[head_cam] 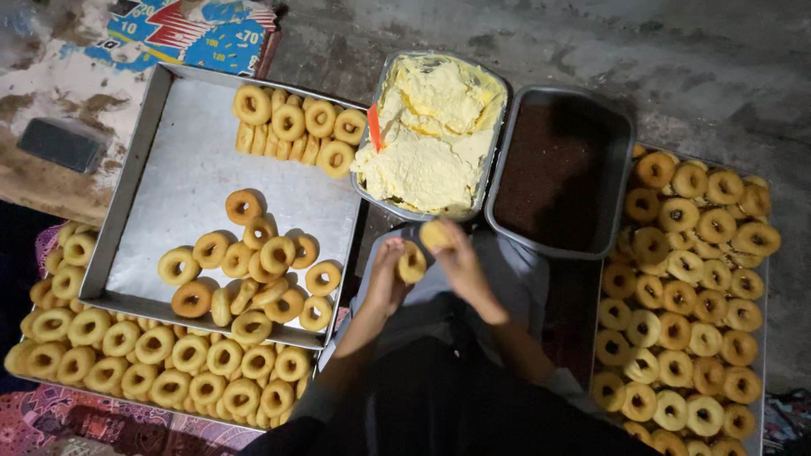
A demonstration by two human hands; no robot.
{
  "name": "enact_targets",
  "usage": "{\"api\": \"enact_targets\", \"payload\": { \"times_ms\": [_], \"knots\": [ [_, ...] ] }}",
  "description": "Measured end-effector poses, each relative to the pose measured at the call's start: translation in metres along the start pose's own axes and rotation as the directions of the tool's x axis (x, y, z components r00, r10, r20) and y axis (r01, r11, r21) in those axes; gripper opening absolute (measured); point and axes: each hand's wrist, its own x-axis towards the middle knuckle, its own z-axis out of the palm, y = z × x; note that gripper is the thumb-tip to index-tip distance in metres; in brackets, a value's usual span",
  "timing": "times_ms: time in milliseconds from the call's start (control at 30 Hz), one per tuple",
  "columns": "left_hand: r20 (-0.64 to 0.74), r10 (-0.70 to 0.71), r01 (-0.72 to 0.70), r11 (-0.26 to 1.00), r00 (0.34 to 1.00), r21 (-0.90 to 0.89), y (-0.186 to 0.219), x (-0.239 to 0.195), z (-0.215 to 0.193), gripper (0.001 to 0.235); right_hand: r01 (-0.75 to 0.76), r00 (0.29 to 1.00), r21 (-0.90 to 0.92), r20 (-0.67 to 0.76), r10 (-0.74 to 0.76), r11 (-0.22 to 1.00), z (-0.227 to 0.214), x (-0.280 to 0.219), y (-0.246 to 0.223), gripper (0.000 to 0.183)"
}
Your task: The person repeatedly picks donuts from a tray, uses a piping bag to fill them with cream, and then dips the filled donuts into a tray of chocolate sprinkles before placing them on a separate tray. The process is performed one at a time in a continuous loop.
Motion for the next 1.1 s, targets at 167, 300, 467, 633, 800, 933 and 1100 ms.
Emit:
{"api": "enact_targets", "payload": {
  "times_ms": [167, 300, 467, 633, 800, 933, 1100],
  "knots": [
    [-0.077, 0.215, -0.226, 0.957, 0.973, -0.184, -0.001, 0.039, -0.021, 0.018, 0.123, 0.952, -0.274, 0.303, -0.036, 0.954, 0.016, 0.023, -0.037, 0.046],
    [-0.06, 0.156, -0.167, 0.947, 0.986, -0.275, 0.01, 0.06, -0.05, 0.043, 0.197, 0.964, -0.405, 0.244, -0.102, 0.893, 0.028, 0.099, -0.009, 0.033],
    [-0.103, 0.142, -0.169, 0.92, 0.985, -0.354, 0.027, 0.091, -0.062, 0.065, 0.404, 0.906, -0.676, 0.201, -0.373, 0.617, 0.041, 0.174, 0.023, 0.023],
    [-0.174, 0.146, -0.197, 0.924, 0.974, -0.327, 0.038, 0.105, -0.061, 0.067, 0.299, 0.948, -0.375, 0.225, -0.227, 0.877, 0.062, 0.139, 0.003, 0.021],
    [-0.146, 0.189, -0.214, 0.959, 0.971, -0.183, 0.026, 0.111, -0.072, 0.07, 0.346, 0.922, -0.34, 0.296, -0.25, 0.874, 0.062, 0.136, 0.006, 0.021],
    [-0.074, 0.279, -0.289, 0.932, 0.957, -0.221, 0.015, 0.12, -0.079, 0.068, 0.308, 0.95, -0.571, 0.146, -0.275, 0.761, 0.048, 0.174, 0.018, 0.023],
    [-0.092, 0.183, -0.204, 0.905, 0.979, -0.372, 0.012, 0.123, -0.069, 0.063, 0.143, 0.982, -0.249, 0.154, -0.106, 0.958, 0.06, 0.135, 0.0, 0.028]
  ]
}}
